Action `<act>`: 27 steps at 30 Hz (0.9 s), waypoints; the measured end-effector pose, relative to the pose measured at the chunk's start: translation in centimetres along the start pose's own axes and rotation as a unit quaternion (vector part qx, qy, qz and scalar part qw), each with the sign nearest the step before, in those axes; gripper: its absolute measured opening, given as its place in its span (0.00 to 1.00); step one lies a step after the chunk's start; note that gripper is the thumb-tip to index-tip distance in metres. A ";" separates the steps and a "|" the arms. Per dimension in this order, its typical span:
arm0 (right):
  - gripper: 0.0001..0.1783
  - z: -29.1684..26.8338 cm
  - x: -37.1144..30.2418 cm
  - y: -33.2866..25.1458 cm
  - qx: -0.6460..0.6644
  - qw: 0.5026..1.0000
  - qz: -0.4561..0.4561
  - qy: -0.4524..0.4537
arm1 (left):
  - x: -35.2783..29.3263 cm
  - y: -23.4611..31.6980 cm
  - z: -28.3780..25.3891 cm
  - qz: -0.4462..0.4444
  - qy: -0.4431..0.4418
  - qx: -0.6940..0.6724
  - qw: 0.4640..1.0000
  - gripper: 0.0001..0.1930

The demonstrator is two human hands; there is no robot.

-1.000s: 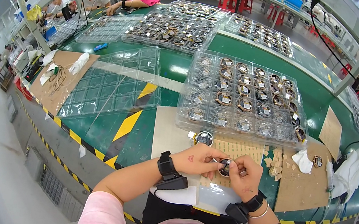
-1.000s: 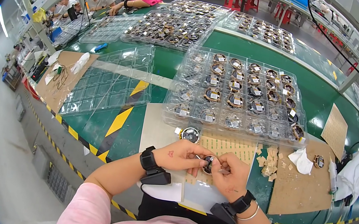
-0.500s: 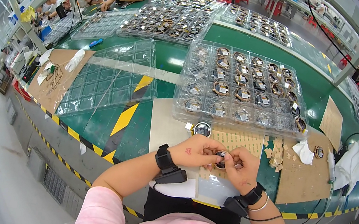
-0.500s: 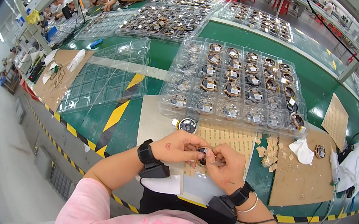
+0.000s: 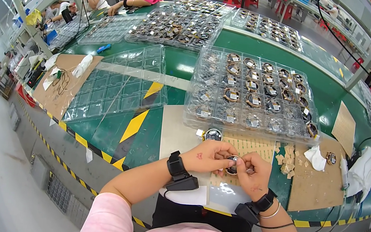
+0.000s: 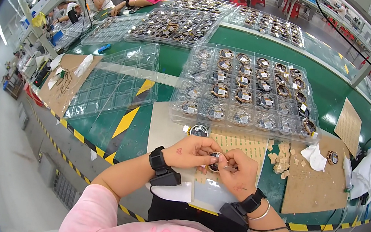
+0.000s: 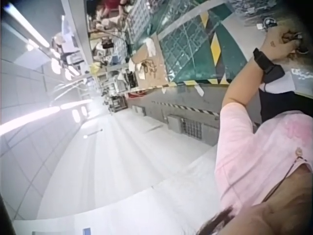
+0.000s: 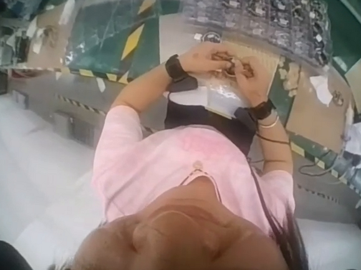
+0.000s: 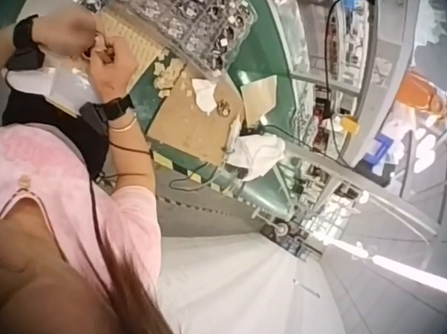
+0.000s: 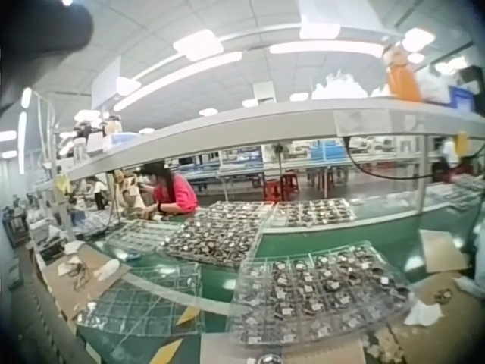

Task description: The person picks up a watch component, places a battery inside the casing, and uses tweezers to tuck the wires into the assembly. They then peel a small adhesive strip from a sheet, apply it over the battery, and press it down with the tweezers before setting the watch aside.

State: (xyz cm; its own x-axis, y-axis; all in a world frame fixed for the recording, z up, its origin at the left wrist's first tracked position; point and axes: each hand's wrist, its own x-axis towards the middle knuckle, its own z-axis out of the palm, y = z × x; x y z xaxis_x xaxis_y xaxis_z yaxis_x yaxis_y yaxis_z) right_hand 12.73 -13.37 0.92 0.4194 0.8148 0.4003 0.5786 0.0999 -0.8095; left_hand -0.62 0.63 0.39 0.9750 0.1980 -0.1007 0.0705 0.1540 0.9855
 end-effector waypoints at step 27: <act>0.07 -0.5 0.3 -0.3 -0.001 1.000 -0.006 -0.006 | 0.3 0.1 -0.7 -0.030 -0.032 -0.048 0.998 0.12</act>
State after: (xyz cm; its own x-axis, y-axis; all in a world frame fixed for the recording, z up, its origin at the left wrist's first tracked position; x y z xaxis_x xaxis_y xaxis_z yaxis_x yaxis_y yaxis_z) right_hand 13.01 -13.39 1.54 0.4043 0.8205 0.4041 0.5842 0.1083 -0.8044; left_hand -0.44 1.42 0.39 0.9814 0.1229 -0.1476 0.1123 0.2560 0.9601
